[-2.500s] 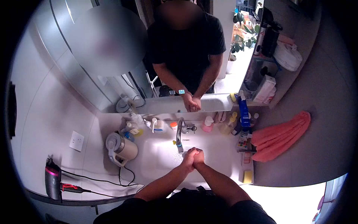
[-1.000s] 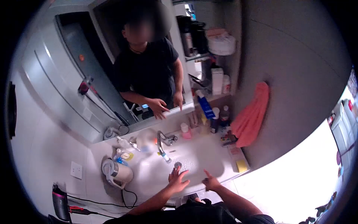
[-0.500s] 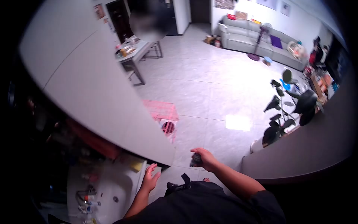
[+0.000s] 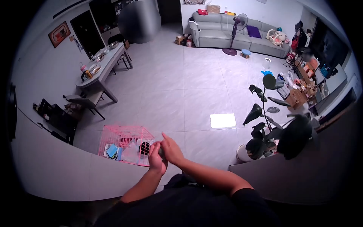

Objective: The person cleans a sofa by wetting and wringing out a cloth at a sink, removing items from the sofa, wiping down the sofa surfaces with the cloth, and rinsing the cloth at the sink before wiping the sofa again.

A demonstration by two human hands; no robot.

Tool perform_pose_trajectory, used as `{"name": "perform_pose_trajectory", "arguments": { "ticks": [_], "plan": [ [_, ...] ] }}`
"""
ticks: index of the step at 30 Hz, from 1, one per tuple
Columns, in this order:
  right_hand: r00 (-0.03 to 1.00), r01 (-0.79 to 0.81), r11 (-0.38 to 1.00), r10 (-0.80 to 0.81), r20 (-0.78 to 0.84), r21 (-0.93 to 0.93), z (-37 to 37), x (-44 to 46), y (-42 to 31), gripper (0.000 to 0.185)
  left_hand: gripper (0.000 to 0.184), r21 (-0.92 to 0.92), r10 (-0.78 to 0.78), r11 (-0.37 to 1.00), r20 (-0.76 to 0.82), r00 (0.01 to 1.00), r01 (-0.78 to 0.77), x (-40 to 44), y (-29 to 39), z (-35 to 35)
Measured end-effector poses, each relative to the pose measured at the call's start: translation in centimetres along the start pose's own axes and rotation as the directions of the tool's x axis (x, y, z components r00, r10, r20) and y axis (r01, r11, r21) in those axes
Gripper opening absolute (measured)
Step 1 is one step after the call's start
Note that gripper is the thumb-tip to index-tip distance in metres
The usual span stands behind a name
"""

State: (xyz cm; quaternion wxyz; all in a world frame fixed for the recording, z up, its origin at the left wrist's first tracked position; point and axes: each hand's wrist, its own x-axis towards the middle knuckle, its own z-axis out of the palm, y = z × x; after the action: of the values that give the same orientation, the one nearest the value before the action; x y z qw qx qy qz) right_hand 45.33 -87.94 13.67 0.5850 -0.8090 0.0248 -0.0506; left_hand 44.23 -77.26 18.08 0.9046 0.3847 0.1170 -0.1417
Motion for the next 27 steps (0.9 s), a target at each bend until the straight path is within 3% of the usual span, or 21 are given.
{"name": "perform_pose_trajectory", "arguments": {
  "ticks": [1,2,3,4,5,6,8,9,10,13,14,16,19,20,21,22,23,24,25,26,27],
  "plan": [
    [0.995,-0.08,0.965,0.093,-0.041,0.25,-0.4,1.5,0.8,0.056,0.015,0.131,0.119,0.983,0.073,0.99,-0.128,1.7,-1.8,0.7],
    [0.996,-0.081,0.965,0.09,-0.026,0.248,-1.2,2.6,1.7,0.056,0.014,0.256,0.226,0.931,0.156,0.962,-0.26,3.8,-3.3,1.0],
    [0.949,-0.303,0.734,0.292,0.12,0.608,-2.3,3.0,0.5,0.056,0.017,0.527,0.296,0.728,0.333,0.895,-0.438,5.7,-4.1,0.4],
    [0.853,-0.474,0.336,0.403,0.331,0.814,-3.3,3.9,0.1,0.056,0.018,0.671,0.396,0.44,0.451,0.8,-0.597,7.2,-4.2,0.6],
    [0.838,-0.501,0.183,0.349,0.421,0.846,-3.8,4.8,0.1,0.054,0.018,0.686,0.406,0.435,0.428,0.808,-0.583,8.0,-4.3,0.6],
    [0.864,-0.503,0.142,0.072,0.498,0.852,-4.5,5.6,1.5,0.052,0.02,0.708,0.515,0.215,0.503,0.694,-0.673,8.1,-3.4,1.9],
    [0.753,-0.62,0.146,0.389,0.531,0.771,-5.1,6.4,-1.9,0.046,0.028,0.691,0.63,-0.273,0.654,0.419,-0.669,8.6,-1.9,3.3],
    [0.738,-0.655,0.247,0.413,0.534,0.714,-4.8,6.5,-2.1,0.042,0.042,0.742,0.595,-0.246,0.623,0.507,-0.623,8.3,-1.4,2.2],
    [0.691,-0.716,0.255,0.398,0.604,0.65,-3.8,6.8,-1.4,0.042,0.041,0.736,0.54,-0.368,0.667,0.514,-0.568,7.9,-0.3,0.7],
    [0.588,-0.807,0.149,0.294,0.753,0.572,0.7,5.4,-1.6,0.039,0.029,0.79,0.632,-0.343,0.594,0.498,-0.508,4.3,0.6,-4.8],
    [0.476,-0.876,0.013,0.177,0.861,0.481,3.0,4.8,-0.3,0.044,0.028,0.846,0.667,-0.326,0.522,0.531,-0.423,2.0,1.3,-6.3],
    [0.232,-0.97,-0.045,0.129,0.964,0.239,5.7,2.8,-3.8,0.046,0.033,0.852,0.699,-0.362,0.517,0.495,-0.378,-2.5,2.5,-10.2],
    [0.084,-0.989,0.133,0.201,0.976,0.058,12.5,-2.4,-8.0,0.048,0.036,0.935,0.799,-0.347,0.338,0.497,-0.078,-10.9,4.9,-13.0],
    [0.041,-0.975,0.221,0.163,0.986,0.004,15.5,-4.1,-7.1,0.046,0.036,0.951,0.813,-0.302,0.296,0.502,-0.071,-13.1,5.0,-15.7],
    [-0.004,-0.969,0.242,0.164,0.986,-0.044,18.0,-6.2,-8.0,0.046,0.034,0.983,0.902,-0.165,0.181,0.392,-0.074,-15.1,5.0,-18.2],
    [-0.016,-0.892,0.445,0.138,0.99,-0.076,20.1,-8.6,-9.3,0.043,0.033,0.994,0.96,-0.039,0.065,0.272,-0.101,-17.2,4.7,-20.4],
    [-0.028,-0.774,0.627,0.116,0.993,-0.095,22.6,-10.5,-10.6,0.042,0.027,0.952,0.967,0.197,-0.149,0.208,-0.234,-19.3,4.9,-23.0],
    [-0.059,-0.76,0.638,0.127,0.99,-0.127,25.3,-11.9,-11.4,0.042,0.021,0.822,0.92,0.391,-0.361,0.154,-0.414,-21.5,6.0,-24.5],
    [0.085,-0.437,0.898,0.091,0.992,-0.044,28.1,-13.6,-12.2,0.041,0.023,0.775,0.896,0.431,-0.43,0.114,-0.462,-24.2,7.1,-26.6],
    [0.197,-0.032,0.999,-0.01,0.98,0.017,31.0,-15.6,-12.9,0.04,0.026,0.722,0.863,0.465,-0.498,0.082,-0.512,-27.1,8.4,-29.2],
    [0.292,0.055,0.962,-0.273,0.917,0.269,33.3,-17.8,-14.5,0.039,0.026,0.783,0.884,0.406,-0.467,-0.014,-0.472,-29.9,9.8,-31.6]
  ]
}}
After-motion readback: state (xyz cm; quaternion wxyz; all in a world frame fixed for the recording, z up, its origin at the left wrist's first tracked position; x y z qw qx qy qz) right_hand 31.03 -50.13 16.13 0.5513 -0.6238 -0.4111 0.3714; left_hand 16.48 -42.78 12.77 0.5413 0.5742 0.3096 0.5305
